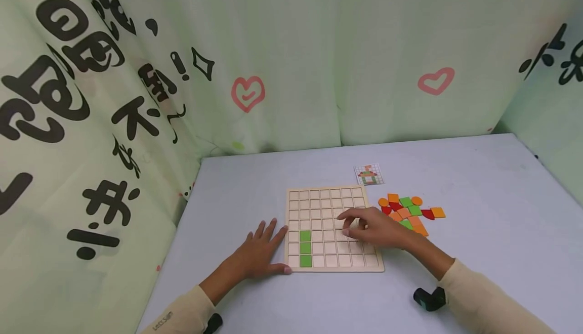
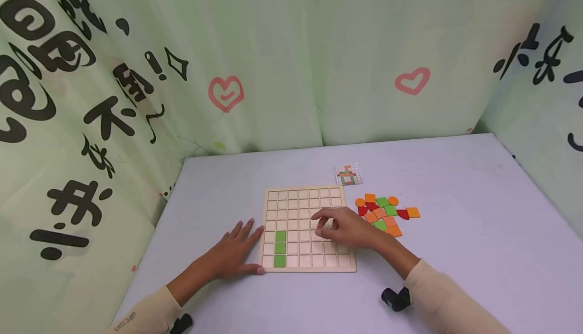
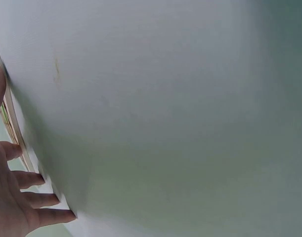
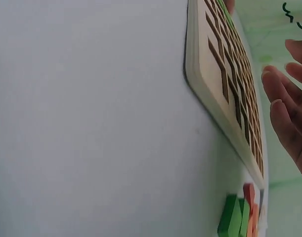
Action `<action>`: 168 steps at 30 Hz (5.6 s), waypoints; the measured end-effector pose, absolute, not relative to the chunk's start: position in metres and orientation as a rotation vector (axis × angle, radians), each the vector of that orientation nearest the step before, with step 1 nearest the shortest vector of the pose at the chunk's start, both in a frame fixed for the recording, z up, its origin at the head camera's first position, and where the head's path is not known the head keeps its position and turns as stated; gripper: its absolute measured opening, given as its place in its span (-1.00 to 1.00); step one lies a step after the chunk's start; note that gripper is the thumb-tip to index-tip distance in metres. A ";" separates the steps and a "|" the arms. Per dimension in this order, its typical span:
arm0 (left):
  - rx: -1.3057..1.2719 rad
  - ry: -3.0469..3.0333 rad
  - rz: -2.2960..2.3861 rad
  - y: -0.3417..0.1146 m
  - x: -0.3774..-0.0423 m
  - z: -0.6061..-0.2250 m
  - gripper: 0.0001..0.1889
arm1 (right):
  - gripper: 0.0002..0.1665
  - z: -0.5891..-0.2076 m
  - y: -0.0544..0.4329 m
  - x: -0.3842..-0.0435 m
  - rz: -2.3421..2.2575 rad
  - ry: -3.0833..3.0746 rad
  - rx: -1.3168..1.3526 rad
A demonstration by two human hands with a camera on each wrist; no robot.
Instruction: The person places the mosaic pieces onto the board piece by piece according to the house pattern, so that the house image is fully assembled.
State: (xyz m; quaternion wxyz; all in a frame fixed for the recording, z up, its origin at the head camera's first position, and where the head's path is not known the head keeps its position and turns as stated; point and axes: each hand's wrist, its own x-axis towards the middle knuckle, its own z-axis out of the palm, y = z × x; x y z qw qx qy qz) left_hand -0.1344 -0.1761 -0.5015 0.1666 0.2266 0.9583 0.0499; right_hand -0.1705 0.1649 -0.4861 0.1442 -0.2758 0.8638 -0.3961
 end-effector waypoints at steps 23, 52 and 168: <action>0.645 2.715 0.144 -0.176 -0.134 -0.502 0.09 | -0.41 -0.481 0.290 -0.152 -0.944 2.784 -0.472; 0.656 2.728 0.146 -0.176 -0.135 -0.501 0.11 | -0.50 -0.501 0.303 -0.134 -0.912 2.914 -0.198; 0.667 2.700 0.154 -0.177 -0.135 -0.500 0.10 | -0.68 -0.494 0.152 -0.123 -1.277 2.282 -0.715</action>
